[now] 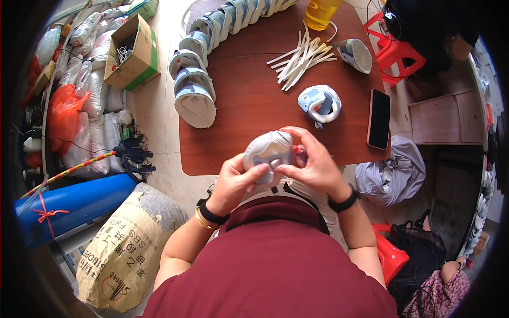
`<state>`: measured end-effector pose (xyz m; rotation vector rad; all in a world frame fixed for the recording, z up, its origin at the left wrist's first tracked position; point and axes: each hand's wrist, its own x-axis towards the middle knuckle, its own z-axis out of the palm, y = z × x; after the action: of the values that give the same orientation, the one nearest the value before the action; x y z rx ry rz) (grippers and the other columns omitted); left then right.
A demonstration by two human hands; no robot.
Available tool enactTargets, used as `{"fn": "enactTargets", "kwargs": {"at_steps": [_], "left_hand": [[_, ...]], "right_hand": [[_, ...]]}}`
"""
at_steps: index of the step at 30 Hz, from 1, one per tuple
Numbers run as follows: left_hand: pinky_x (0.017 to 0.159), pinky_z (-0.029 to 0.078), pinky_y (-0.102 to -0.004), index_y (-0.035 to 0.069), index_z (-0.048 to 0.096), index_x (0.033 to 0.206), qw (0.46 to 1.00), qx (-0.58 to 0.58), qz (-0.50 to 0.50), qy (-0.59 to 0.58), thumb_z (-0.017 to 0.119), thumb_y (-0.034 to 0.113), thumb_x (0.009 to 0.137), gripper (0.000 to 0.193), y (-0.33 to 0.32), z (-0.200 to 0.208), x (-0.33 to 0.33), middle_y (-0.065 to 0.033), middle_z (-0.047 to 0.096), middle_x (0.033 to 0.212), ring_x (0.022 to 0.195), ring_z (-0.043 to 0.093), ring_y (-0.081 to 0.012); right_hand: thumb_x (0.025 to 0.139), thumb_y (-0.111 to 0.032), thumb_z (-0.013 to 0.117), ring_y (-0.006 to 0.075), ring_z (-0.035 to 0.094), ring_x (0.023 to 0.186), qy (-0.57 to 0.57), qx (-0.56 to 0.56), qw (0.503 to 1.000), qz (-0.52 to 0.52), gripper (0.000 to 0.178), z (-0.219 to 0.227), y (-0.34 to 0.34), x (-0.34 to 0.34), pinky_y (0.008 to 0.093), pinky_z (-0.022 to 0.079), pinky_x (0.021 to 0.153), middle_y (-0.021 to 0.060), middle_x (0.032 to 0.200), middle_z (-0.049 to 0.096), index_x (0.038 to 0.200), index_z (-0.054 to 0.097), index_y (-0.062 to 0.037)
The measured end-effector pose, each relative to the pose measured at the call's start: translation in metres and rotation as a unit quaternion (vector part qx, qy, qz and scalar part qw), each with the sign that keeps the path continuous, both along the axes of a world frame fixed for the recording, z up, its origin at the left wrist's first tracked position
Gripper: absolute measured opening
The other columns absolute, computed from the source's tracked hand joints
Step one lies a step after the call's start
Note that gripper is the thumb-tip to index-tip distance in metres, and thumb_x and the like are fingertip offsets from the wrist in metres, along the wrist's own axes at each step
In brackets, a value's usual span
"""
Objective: The recorder uses a hand tool to inspect and assemble shoe upper components at a workbench.
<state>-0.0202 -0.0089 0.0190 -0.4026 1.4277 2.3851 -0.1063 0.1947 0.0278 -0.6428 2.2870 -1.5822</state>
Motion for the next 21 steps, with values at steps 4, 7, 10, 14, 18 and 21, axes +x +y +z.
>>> {"fn": "enactTargets", "kwargs": {"at_steps": [4, 7, 10, 14, 18, 21], "left_hand": [[0.048, 0.04, -0.0157, 0.004, 0.063, 0.116, 1.0, -0.017, 0.026, 0.0, 0.065, 0.019, 0.096, 0.025, -0.015, 0.0, -0.008, -0.0036, 0.071, 0.092, 0.065, 0.055, -0.0015], [0.051, 0.045, -0.0171, 0.003, 0.063, 0.117, 1.0, -0.016, 0.023, -0.004, 0.064, 0.019, 0.097, 0.026, -0.013, 0.002, -0.007, -0.0044, 0.071, 0.094, 0.072, 0.061, -0.0042], [0.053, 0.049, -0.0187, 0.003, 0.062, 0.117, 1.0, -0.002, 0.017, -0.003, 0.064, 0.019, 0.097, 0.026, -0.01, 0.001, -0.005, -0.0052, 0.071, 0.096, 0.075, 0.063, -0.0062], [0.053, 0.049, -0.0193, 0.001, 0.061, 0.117, 1.0, 0.013, 0.0, 0.0, 0.065, 0.016, 0.096, 0.026, -0.013, 0.002, -0.004, -0.0065, 0.07, 0.099, 0.074, 0.062, -0.0065], [0.052, 0.045, -0.0176, -0.001, 0.06, 0.119, 1.0, 0.024, 0.011, -0.009, 0.066, 0.013, 0.095, 0.028, -0.017, 0.004, -0.002, -0.0045, 0.069, 0.097, 0.063, 0.054, -0.0031], [0.051, 0.045, -0.0173, -0.001, 0.06, 0.119, 0.999, 0.024, 0.016, -0.013, 0.067, 0.014, 0.094, 0.03, -0.023, 0.006, 0.002, -0.0045, 0.069, 0.097, 0.063, 0.054, -0.0028]], "right_hand": [[0.085, -0.015, 0.074, 0.0191, 0.065, 0.091, 0.077, 0.054, 0.995, -0.023, 0.046, -0.007, 0.016, -0.032, 0.0311, 0.054, 0.079, 0.0172, 0.136, 0.056, 0.127, 0.058, -0.0012], [0.088, -0.006, 0.066, 0.0254, 0.069, 0.085, 0.164, 0.133, 0.972, -0.103, 0.036, -0.003, 0.008, -0.04, 0.0331, 0.056, 0.077, 0.0201, 0.134, 0.057, 0.123, 0.06, 0.0008], [0.088, -0.002, 0.062, 0.0296, 0.069, 0.088, 0.202, 0.122, 0.967, -0.093, 0.031, -0.012, 0.001, -0.055, 0.0374, 0.056, 0.077, 0.0176, 0.123, 0.061, 0.119, 0.061, -0.0007], [0.086, -0.004, 0.061, 0.0327, 0.067, 0.085, 0.333, 0.235, 0.91, -0.079, 0.022, -0.02, -0.026, -0.09, 0.0425, 0.055, 0.071, 0.013, 0.107, 0.06, 0.108, 0.062, -0.0062], [0.09, -0.007, 0.054, 0.0327, 0.068, 0.082, 0.323, 0.32, 0.887, -0.077, 0.009, -0.039, -0.045, -0.115, 0.0427, 0.056, 0.068, 0.0115, 0.102, 0.058, 0.096, 0.06, -0.007], [0.089, -0.006, 0.056, 0.0328, 0.067, 0.08, 0.318, 0.285, 0.903, -0.043, 0.008, -0.039, -0.038, -0.113, 0.0424, 0.056, 0.067, 0.0114, 0.101, 0.058, 0.095, 0.06, -0.0074]]}}
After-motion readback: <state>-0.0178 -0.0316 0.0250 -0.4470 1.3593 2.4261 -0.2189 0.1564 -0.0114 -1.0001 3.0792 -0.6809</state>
